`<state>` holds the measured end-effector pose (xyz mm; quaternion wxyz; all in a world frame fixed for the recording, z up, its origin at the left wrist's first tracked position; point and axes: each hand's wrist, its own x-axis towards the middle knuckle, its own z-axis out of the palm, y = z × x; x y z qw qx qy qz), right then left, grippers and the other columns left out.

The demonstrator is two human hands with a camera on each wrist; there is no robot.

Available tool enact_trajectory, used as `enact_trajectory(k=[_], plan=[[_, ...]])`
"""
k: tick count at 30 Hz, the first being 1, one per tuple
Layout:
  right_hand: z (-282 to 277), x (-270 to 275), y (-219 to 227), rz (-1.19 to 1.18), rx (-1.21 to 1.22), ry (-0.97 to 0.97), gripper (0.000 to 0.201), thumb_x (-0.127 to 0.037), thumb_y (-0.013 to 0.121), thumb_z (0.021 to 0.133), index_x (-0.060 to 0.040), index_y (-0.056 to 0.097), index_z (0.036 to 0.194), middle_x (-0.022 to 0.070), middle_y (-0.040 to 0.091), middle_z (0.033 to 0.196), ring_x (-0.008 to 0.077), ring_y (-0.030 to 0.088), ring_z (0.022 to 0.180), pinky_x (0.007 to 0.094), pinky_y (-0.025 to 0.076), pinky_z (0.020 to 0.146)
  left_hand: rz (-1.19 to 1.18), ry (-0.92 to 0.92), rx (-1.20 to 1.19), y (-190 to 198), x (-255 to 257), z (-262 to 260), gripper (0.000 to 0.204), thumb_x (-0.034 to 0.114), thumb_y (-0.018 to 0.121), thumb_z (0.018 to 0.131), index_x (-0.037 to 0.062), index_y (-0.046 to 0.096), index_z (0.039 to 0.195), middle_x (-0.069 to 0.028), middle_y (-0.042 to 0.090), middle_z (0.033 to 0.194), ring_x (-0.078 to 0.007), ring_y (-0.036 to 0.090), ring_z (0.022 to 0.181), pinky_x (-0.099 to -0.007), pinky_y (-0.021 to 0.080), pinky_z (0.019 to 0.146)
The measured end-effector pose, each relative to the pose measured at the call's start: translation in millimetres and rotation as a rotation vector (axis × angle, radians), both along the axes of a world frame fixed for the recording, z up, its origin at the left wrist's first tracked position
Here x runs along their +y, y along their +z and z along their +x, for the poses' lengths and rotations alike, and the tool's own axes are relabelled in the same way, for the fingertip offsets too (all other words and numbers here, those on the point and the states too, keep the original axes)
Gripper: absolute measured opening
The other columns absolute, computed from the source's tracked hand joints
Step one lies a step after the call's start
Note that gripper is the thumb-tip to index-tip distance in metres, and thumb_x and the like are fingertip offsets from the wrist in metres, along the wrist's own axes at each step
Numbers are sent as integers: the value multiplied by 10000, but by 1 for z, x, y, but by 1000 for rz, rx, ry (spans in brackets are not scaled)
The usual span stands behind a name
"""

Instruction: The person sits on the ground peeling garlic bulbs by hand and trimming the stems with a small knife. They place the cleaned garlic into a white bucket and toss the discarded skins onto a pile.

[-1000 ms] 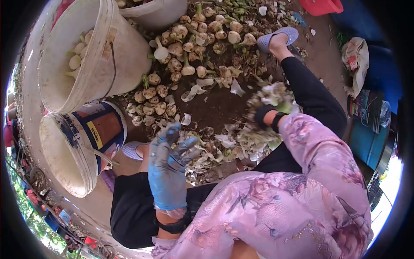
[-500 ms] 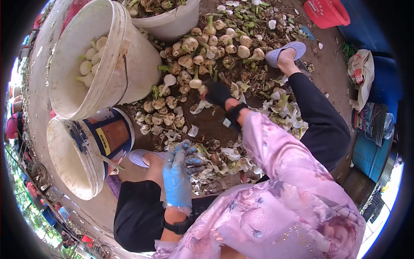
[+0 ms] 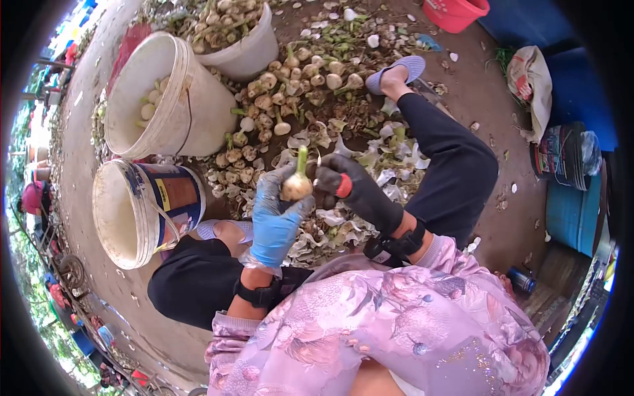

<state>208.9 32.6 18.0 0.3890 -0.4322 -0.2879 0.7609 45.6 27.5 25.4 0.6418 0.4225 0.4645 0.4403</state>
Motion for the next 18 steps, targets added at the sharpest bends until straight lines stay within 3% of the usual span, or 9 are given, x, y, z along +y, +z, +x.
enact_trajectory(k=[1, 3, 6, 9, 10, 12, 14, 17, 18], plan=[[2, -3, 3, 15, -1, -8, 253, -162, 555, 831, 2, 488, 1012, 23, 547, 820, 78, 505, 720, 227, 432, 645, 344, -125, 352, 3, -2, 1, 495, -88, 626, 687, 5, 456, 1143, -60, 494, 1072, -137, 501, 972, -244, 417, 845], [-1, -7, 7, 249, -160, 40, 230, -211, 557, 836, -9, 536, 944, 5, 541, 778, 64, 487, 678, 217, 415, 589, 416, -134, 417, 10, -10, 6, 493, -83, 633, 684, 5, 461, 1137, -54, 488, 1066, -139, 495, 978, -251, 409, 855], [3, -14, 18, 364, -206, 17, 214, -224, 561, 834, -19, 564, 894, -12, 533, 756, 49, 469, 654, 214, 404, 555, 460, -103, 446, 11, -23, 11, 482, -55, 653, 690, -3, 469, 1133, -62, 506, 1065, -142, 505, 976, -256, 412, 859], [15, -23, 31, 321, -129, 64, 226, -226, 558, 839, -11, 558, 909, -18, 534, 736, 45, 476, 647, 212, 424, 556, 69, -65, -35, 25, -34, 19, 504, 2, 659, 720, -22, 436, 1171, -89, 504, 1114, -155, 526, 977, -238, 434, 847], [21, -26, 36, 250, -62, 88, 233, -228, 555, 841, -5, 557, 909, -17, 536, 735, 42, 484, 656, 211, 438, 570, 79, -65, -35, 33, -36, 21, 504, 2, 659, 720, -22, 436, 1171, -89, 504, 1114, -155, 526, 977, -238, 434, 847], [34, -33, 32, 349, -35, 109, 224, -221, 542, 850, -9, 553, 922, -12, 549, 748, 38, 501, 663, 213, 458, 592, -238, -64, -383, 44, -41, 23, 486, -37, 625, 737, -15, 431, 1181, -92, 516, 1099, -157, 541, 947, -250, 443, 839], [44, -41, 31, 243, 57, 165, 220, -213, 540, 852, -11, 553, 937, -4, 562, 788, 41, 506, 688, 220, 466, 610, -212, -128, -419, 40, -48, 26, 455, -26, 592, 767, -9, 422, 1189, -92, 515, 1096, -158, 559, 907, -269, 470, 807], [35, -51, 29, 342, 7, 52, 208, -183, 562, 834, -5, 555, 940, 13, 573, 806, 45, 503, 690, 225, 459, 624, 357, -33, 94, 31, -61, 34, 443, 115, 594, 805, 0, 390, 1181, -92, 526, 1045, -161, 578, 837, -277, 506, 713], [31, -54, 29, 413, -58, 9, 205, -172, 573, 825, -2, 556, 938, 19, 576, 807, 44, 502, 689, 228, 456, 628, 363, -32, 110, 33, -65, 32, 443, 115, 594, 805, 0, 390, 1181, -92, 526, 1045, -161, 578, 837, -277, 506, 713]])
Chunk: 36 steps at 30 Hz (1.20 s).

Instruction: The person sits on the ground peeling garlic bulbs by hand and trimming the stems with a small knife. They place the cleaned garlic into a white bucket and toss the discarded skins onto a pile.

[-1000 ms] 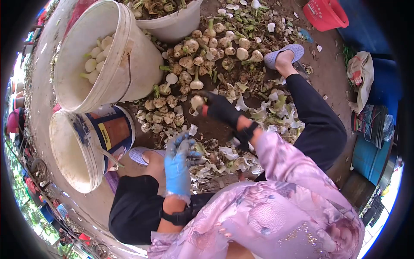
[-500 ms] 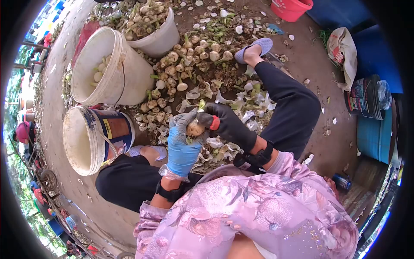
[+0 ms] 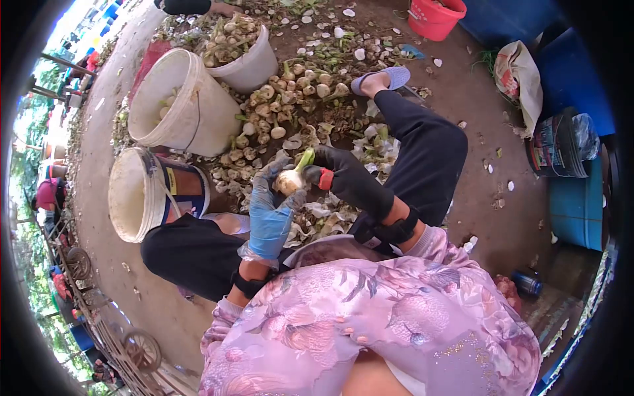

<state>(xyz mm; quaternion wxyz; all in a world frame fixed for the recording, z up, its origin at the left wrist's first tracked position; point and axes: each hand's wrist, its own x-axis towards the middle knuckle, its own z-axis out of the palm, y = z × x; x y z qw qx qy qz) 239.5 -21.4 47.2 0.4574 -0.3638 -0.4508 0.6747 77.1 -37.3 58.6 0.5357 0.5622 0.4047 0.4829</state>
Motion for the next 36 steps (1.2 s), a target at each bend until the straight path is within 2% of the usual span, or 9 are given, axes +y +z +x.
enact_trajectory(k=[6, 9, 12, 21, 25, 27, 30, 34, 36], plan=[[-10, -6, 8, -165, 308, 301, 152, -122, 576, 797, -30, 570, 917, 2, 559, 714, 46, 496, 572, 193, 412, 535, -1015, -323, -576, 42, -5, -34, 563, 561, 320, 849, 69, 496, 1057, -62, 546, 668, -91, 392, 411, -203, 354, 350], [-14, -7, 10, -301, 438, 262, 127, -116, 531, 815, -27, 563, 899, 10, 555, 696, 66, 506, 549, 199, 432, 519, -899, -122, -296, 35, 0, -31, 539, 529, 282, 877, 58, 530, 959, -21, 531, 630, -58, 325, 375, -201, 250, 318], [-21, -8, -6, -279, 333, 127, 128, -109, 536, 811, -20, 553, 901, 24, 568, 727, 77, 522, 569, 208, 438, 518, -473, 99, 149, 12, 4, -19, 437, 463, 406, 871, 45, 509, 945, -16, 537, 626, -89, 457, 429, -215, 374, 354], [-19, 6, 3, -569, 889, 91, 188, -68, 479, 824, -23, 504, 1005, 31, 561, 811, 108, 547, 683, 247, 456, 621, -876, -277, -759, 11, -3, -69, 598, 580, 456, 785, 63, 480, 1084, -94, 555, 704, -185, 501, 472, -302, 390, 375], [0, 36, -66, -209, 35, -62, 282, -158, 547, 809, -45, 483, 1060, 67, 580, 858, 178, 572, 697, 287, 465, 638, -773, -115, -635, 16, 11, -82, 546, 508, 453, 826, 21, 496, 1067, -92, 561, 723, -175, 548, 551, -283, 424, 428], [-19, 29, -36, 482, -910, -83, 392, -290, 656, 741, -45, 522, 1017, 80, 587, 810, 185, 580, 684, 305, 465, 610, -805, -16, -462, 11, 15, -89, 500, 461, 503, 822, 19, 514, 1056, -79, 569, 755, -135, 551, 579, -256, 430, 443], [-43, 38, -8, 477, -603, 125, 368, -317, 659, 733, -44, 540, 950, 97, 587, 701, 223, 583, 610, 308, 448, 578, -815, -164, -459, -12, 29, -105, 459, 415, 535, 822, 13, 530, 1042, -64, 573, 790, -102, 546, 612, -230, 444, 486], [-68, 48, 0, 519, -713, 263, 261, -261, 638, 709, -43, 544, 818, 149, 569, 666, 313, 575, 625, 386, 435, 552, -674, -166, 9, -24, 41, -100, 443, 442, 464, 855, 29, 545, 994, -42, 571, 821, -85, 539, 663, -202, 440, 530], [-75, 50, -8, 549, -837, 311, 242, -243, 628, 697, -37, 535, 785, 174, 557, 646, 340, 562, 611, 404, 427, 548, -535, -90, 86, -48, 39, -103, 599, 617, 356, 814, 48, 541, 847, -52, 534, 661, -128, 510, 477, -221, 384, 365]])
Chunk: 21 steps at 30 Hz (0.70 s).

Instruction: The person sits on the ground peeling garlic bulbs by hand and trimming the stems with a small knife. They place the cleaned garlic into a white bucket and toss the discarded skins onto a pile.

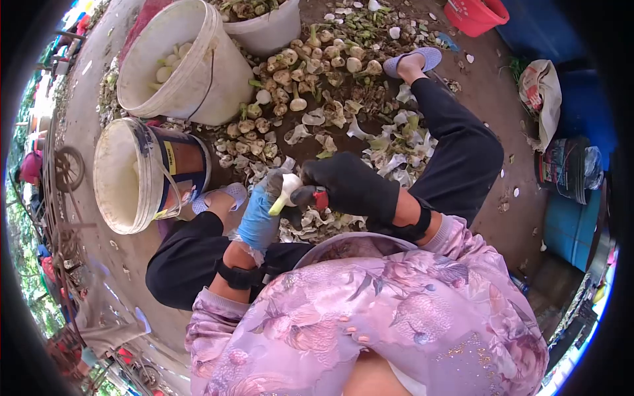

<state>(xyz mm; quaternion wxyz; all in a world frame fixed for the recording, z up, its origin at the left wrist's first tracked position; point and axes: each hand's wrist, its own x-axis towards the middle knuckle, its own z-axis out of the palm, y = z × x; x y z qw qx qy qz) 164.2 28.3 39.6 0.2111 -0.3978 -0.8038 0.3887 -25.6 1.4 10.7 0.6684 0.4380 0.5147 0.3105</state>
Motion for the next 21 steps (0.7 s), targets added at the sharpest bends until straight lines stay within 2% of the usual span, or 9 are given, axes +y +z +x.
enact_trajectory(k=[7, 10, 12, 14, 17, 18, 19, 20, 21], plan=[[-3, 7, -16, -165, 53, 172, 171, -174, 606, 671, -37, 536, 743, 168, 554, 644, 359, 550, 605, 413, 417, 534, -440, 29, -307, -2, -7, -11, 503, 551, 406, 835, 62, 521, 843, -26, 522, 586, -75, 425, 377, -185, 280, 312], [20, 23, -56, -308, 350, 127, 101, -94, 556, 719, -32, 517, 788, 158, 529, 656, 314, 557, 608, 365, 418, 530, -532, 17, -446, 5, -7, 0, 449, 505, 434, 843, 66, 522, 843, -17, 503, 558, -71, 408, 372, -186, 236, 300], [43, 38, -100, -146, -183, -194, 143, -54, 542, 704, -35, 549, 846, 170, 561, 722, 307, 574, 630, 344, 442, 572, -657, -89, -371, 10, -6, 1, 412, 458, 414, 866, 63, 528, 829, -19, 505, 549, -72, 408, 376, -189, 240, 304], [52, 31, -151, -67, -203, -219, 188, -94, 570, 656, -67, 571, 841, 156, 580, 747, 322, 574, 672, 373, 449, 592, -607, -132, -353, 10, 3, 2, 411, 463, 432, 858, 65, 532, 829, -22, 512, 549, -84, 423, 371, -191, 262, 306], [47, 34, -174, -104, -242, -187, 220, -160, 559, 670, -100, 606, 877, 156, 604, 789, 341, 578, 724, 410, 459, 623, -457, 430, -185, 44, 52, -1, 345, 435, 486, 837, 92, 525, 828, -6, 510, 586, -115, 453, 417, -198, 322, 339], [42, 42, -172, -183, -323, -130, 219, -179, 545, 698, -87, 604, 888, 169, 602, 788, 348, 577, 726, 416, 459, 628, -280, 366, -110, 56, 69, -22, 265, 371, 541, 806, 107, 523, 823, 10, 484, 590, -108, 434, 436, -202, 348, 377], [37, 50, -176, -182, -320, -130, 219, -179, 545, 698, -87, 604, 888, 169, 602, 788, 348, 577, 726, 416, 459, 628, -269, 478, -414, 70, 87, -36, 253, 337, 537, 793, 97, 508, 869, 4, 487, 674, -78, 430, 508, -194, 339, 417], [33, 60, -183, -254, -361, -147, 264, -199, 540, 714, -76, 586, 943, 174, 602, 819, 349, 575, 751, 419, 459, 650, -32, 97, -570, 64, 113, -72, 378, 379, 461, 832, 65, 481, 1043, -25, 506, 793, -61, 442, 584, -192, 338, 435], [29, 71, -191, -327, -400, -167, 311, -218, 535, 730, -64, 568, 998, 179, 601, 850, 349, 574, 775, 422, 459, 673, 87, 368, -161, 79, 119, -73, 534, 461, 355, 861, 40, 415, 1184, -58, 531, 866, -79, 431, 559, -200, 329, 411]])
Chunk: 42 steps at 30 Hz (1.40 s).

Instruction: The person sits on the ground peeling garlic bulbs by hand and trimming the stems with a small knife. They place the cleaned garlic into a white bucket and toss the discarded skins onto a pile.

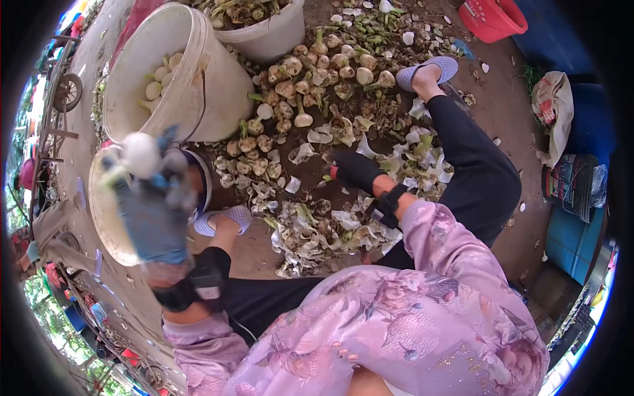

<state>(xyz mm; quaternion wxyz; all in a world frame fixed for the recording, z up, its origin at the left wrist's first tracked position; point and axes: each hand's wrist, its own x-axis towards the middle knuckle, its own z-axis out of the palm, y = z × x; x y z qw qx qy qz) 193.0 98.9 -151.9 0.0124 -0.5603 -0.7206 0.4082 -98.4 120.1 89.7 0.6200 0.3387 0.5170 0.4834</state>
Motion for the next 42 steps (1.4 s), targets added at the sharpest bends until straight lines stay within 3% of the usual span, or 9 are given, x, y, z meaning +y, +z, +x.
enact_trajectory(k=[1, 6, 12, 22, 25, 29, 31, 38, 42], plan=[[-6, 9, -11, 1, 6, -7, 311, -218, 535, 730, -64, 568, 998, 179, 601, 850, 349, 574, 775, 422, 459, 673, -103, -25, -416, 22, 11, 10, 611, 511, 291, 867, 25, 404, 1219, -96, 569, 880, -110, 458, 549, -219, 369, 397], [-42, 75, -32, 139, -37, -128, 470, -231, 543, 749, -103, 446, 1191, 179, 533, 1061, 319, 539, 937, 412, 437, 780, -477, 358, -105, -52, -50, 38, 478, 440, 422, 848, 31, 491, 1085, -135, 588, 898, -180, 551, 576, -267, 447, 428], [-57, 116, -88, 199, -72, -35, 490, -105, 582, 686, -113, 483, 1165, 171, 560, 955, 344, 546, 884, 408, 446, 736, -620, -64, -14, -101, -61, 97, 327, 224, 534, 842, 26, 480, 1097, -57, 552, 889, -81, 523, 591, -221, 463, 521], [-50, -22, 99, 261, 730, -35, 429, -132, 621, 731, -49, 457, 1119, 155, 547, 1014, 254, 555, 928, 366, 462, 741, -215, 106, 54, -125, -57, 94, 418, 58, 647, 751, -44, 449, 1105, -80, 567, 938, -112, 557, 796, -219, 489, 649], [-26, -43, 137, -508, 1317, -669, 279, -133, 591, 800, -30, 492, 1039, 31, 537, 957, 91, 510, 844, 251, 447, 730, -186, 3, 59, -83, -69, 108, 448, 32, 679, 715, -35, 456, 1098, -76, 565, 941, -118, 557, 788, -211, 473, 701], [-22, -51, 147, 35, 916, -375, 204, -187, 585, 803, -21, 537, 911, 98, 565, 787, 173, 542, 702, 293, 436, 618, 109, -139, 174, -84, -98, 120, 472, 31, 715, 673, -17, 481, 1080, -67, 562, 945, -123, 556, 811, -220, 466, 727], [-20, -54, 156, 219, 764, -243, 198, -203, 579, 803, -17, 546, 863, 128, 562, 733, 217, 547, 654, 317, 427, 584, 469, -207, 613, -85, -102, 117, 486, 42, 747, 633, -2, 509, 1055, -60, 561, 951, -125, 552, 832, -230, 460, 757], [-8, -64, 166, 236, 750, -140, 163, -163, 557, 780, -5, 529, 810, 180, 531, 708, 347, 514, 634, 372, 409, 574, -124, -281, -69, -59, -105, 105, 584, 32, 721, 646, -31, 445, 1157, -98, 544, 1038, -137, 549, 891, -243, 458, 790], [-17, -65, 164, 345, 745, -224, 133, -110, 512, 772, 3, 522, 842, 200, 516, 710, 371, 505, 654, 379, 409, 593, 166, -260, 160, -68, -109, 115, 560, -6, 644, 697, -30, 371, 1185, -118, 482, 1103, -131, 525, 931, -235, 459, 785]])
